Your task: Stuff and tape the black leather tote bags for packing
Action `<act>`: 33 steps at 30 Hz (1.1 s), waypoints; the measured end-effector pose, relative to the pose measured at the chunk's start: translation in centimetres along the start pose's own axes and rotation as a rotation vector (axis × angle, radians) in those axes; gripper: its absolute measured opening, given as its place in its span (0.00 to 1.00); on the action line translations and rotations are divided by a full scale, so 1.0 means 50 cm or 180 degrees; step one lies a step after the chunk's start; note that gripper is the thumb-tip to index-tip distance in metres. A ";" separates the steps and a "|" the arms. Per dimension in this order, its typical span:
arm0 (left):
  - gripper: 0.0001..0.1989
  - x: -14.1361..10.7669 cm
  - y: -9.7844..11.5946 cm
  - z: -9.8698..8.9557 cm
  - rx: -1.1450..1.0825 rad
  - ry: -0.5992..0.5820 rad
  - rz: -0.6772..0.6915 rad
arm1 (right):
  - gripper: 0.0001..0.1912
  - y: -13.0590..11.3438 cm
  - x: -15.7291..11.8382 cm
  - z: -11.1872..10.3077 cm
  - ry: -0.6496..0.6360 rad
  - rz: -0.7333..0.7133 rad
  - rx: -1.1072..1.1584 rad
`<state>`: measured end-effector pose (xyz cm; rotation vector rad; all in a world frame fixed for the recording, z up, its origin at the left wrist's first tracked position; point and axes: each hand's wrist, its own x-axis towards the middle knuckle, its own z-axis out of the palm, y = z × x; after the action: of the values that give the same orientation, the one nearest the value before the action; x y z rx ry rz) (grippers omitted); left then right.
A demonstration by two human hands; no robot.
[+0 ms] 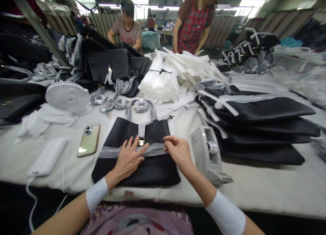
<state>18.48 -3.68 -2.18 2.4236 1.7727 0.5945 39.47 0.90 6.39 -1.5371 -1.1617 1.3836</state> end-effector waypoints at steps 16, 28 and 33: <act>0.29 -0.003 0.003 -0.007 -0.0041 -0.0052 0.0027 | 0.16 0.001 0.038 0.011 -0.0541 0.0275 -0.1667; 0.31 -0.005 0.001 -0.009 -0.0226 -0.0122 0.0127 | 0.12 0.007 0.014 0.013 -0.0079 -0.0612 -0.1980; 0.31 -0.008 0.000 -0.008 -0.0216 -0.0173 0.0304 | 0.10 0.033 0.000 -0.008 0.0010 -0.0881 -0.2855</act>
<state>18.25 -4.10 -1.91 2.4651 1.5975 0.5814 40.08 0.43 4.90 -1.8357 -2.0652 0.6760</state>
